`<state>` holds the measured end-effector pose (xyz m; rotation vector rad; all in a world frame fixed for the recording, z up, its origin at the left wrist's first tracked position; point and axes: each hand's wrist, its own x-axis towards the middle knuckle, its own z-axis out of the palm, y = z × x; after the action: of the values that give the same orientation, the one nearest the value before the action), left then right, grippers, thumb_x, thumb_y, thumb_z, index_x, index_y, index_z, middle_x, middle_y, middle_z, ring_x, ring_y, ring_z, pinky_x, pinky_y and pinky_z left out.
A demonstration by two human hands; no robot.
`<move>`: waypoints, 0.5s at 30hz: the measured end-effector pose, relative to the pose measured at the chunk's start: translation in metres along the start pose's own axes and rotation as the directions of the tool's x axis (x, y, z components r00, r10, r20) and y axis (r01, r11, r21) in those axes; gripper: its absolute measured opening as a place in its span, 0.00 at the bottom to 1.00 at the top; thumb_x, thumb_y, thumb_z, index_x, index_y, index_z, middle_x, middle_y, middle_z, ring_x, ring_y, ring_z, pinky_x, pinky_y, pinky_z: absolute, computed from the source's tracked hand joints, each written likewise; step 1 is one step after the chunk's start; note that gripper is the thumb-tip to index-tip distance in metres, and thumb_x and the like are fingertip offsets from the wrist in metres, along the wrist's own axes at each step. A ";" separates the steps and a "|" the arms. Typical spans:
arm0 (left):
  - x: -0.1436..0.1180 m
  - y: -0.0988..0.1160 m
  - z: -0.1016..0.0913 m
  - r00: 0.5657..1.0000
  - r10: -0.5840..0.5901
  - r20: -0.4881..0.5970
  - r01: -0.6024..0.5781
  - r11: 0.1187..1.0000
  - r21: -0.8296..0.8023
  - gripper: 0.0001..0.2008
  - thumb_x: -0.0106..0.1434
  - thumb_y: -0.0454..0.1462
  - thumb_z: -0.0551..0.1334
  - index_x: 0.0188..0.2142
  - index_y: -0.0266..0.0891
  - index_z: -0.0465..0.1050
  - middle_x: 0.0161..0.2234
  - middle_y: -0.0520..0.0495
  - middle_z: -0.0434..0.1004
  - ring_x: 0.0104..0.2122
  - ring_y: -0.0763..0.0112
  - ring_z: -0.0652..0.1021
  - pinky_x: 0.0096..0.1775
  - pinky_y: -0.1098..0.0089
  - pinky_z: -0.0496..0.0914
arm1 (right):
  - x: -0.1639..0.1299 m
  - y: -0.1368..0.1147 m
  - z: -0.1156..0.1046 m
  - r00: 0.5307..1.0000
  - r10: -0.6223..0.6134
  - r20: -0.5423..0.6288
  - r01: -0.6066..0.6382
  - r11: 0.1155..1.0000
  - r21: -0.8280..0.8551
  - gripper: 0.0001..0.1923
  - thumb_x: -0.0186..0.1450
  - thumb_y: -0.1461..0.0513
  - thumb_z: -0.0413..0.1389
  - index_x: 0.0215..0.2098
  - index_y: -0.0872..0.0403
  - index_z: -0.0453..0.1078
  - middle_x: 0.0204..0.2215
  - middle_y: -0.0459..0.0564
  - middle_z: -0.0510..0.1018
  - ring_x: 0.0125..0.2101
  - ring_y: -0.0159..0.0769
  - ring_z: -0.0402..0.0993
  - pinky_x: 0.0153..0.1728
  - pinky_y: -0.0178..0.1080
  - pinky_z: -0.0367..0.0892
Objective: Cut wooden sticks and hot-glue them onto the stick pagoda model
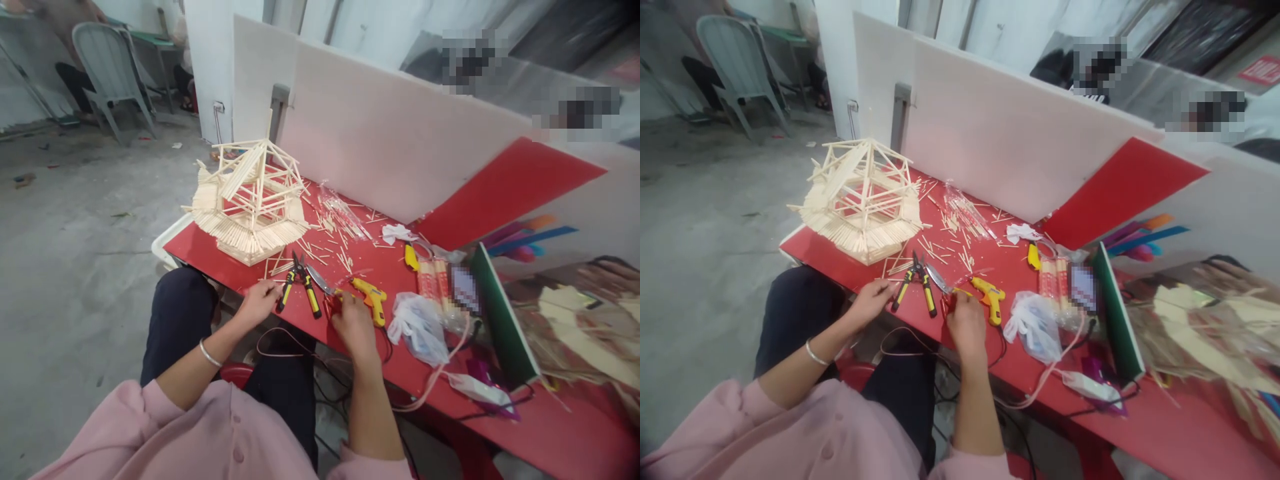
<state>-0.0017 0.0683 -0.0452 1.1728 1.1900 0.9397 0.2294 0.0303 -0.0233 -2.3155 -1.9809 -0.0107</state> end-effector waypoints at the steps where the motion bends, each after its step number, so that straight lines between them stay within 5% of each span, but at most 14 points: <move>1: 0.003 0.000 -0.001 0.999 0.008 -0.033 -0.009 1.000 -0.004 0.16 0.57 0.47 0.63 0.22 0.37 0.71 0.19 0.52 0.70 0.21 0.74 0.69 0.24 0.74 0.60 | 0.002 -0.001 -0.002 1.000 -0.005 0.014 0.005 1.000 -0.002 0.24 0.56 0.69 0.52 0.51 0.59 0.68 0.40 0.58 0.75 0.39 0.42 0.73 0.40 0.38 0.63; 6: 0.000 0.005 -0.005 0.997 -0.006 -0.078 -0.008 0.982 -0.190 0.18 0.52 0.50 0.67 0.28 0.34 0.76 0.18 0.54 0.68 0.18 0.78 0.64 0.22 0.75 0.57 | 0.000 0.004 -0.010 0.975 0.130 0.179 -0.163 0.969 0.186 0.28 0.57 0.58 0.56 0.55 0.57 0.66 0.35 0.55 0.77 0.34 0.42 0.74 0.34 0.38 0.63; 9: -0.008 0.011 0.001 0.995 -0.059 -0.084 0.027 0.939 -0.344 0.23 0.49 0.49 0.70 0.37 0.33 0.79 0.17 0.56 0.67 0.15 0.81 0.60 0.20 0.76 0.53 | -0.010 0.009 -0.010 0.966 0.164 0.199 -0.245 0.825 0.510 0.32 0.57 0.52 0.56 0.58 0.56 0.63 0.30 0.49 0.77 0.30 0.39 0.73 0.31 0.38 0.65; 13: -0.019 0.026 0.010 0.990 -0.115 -0.082 0.059 0.866 -0.497 0.26 0.46 0.47 0.74 0.42 0.33 0.80 0.18 0.53 0.71 0.14 0.82 0.62 0.18 0.76 0.51 | -0.039 -0.010 -0.008 0.995 0.089 0.051 -0.091 0.541 0.836 0.38 0.55 0.51 0.59 0.61 0.55 0.59 0.33 0.48 0.76 0.31 0.37 0.72 0.32 0.38 0.67; 15: -0.025 0.033 0.012 0.989 -0.130 -0.069 0.072 0.837 -0.543 0.26 0.44 0.46 0.75 0.40 0.34 0.81 0.19 0.51 0.72 0.15 0.83 0.63 0.17 0.77 0.51 | -0.056 -0.030 -0.008 0.999 0.050 -0.001 -0.024 0.486 0.874 0.36 0.56 0.51 0.59 0.60 0.54 0.60 0.35 0.49 0.75 0.32 0.36 0.72 0.33 0.38 0.68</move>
<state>0.0081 0.0480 -0.0089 0.6051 0.9622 1.1695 0.1914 -0.0211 -0.0175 -1.6049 -1.3565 0.7896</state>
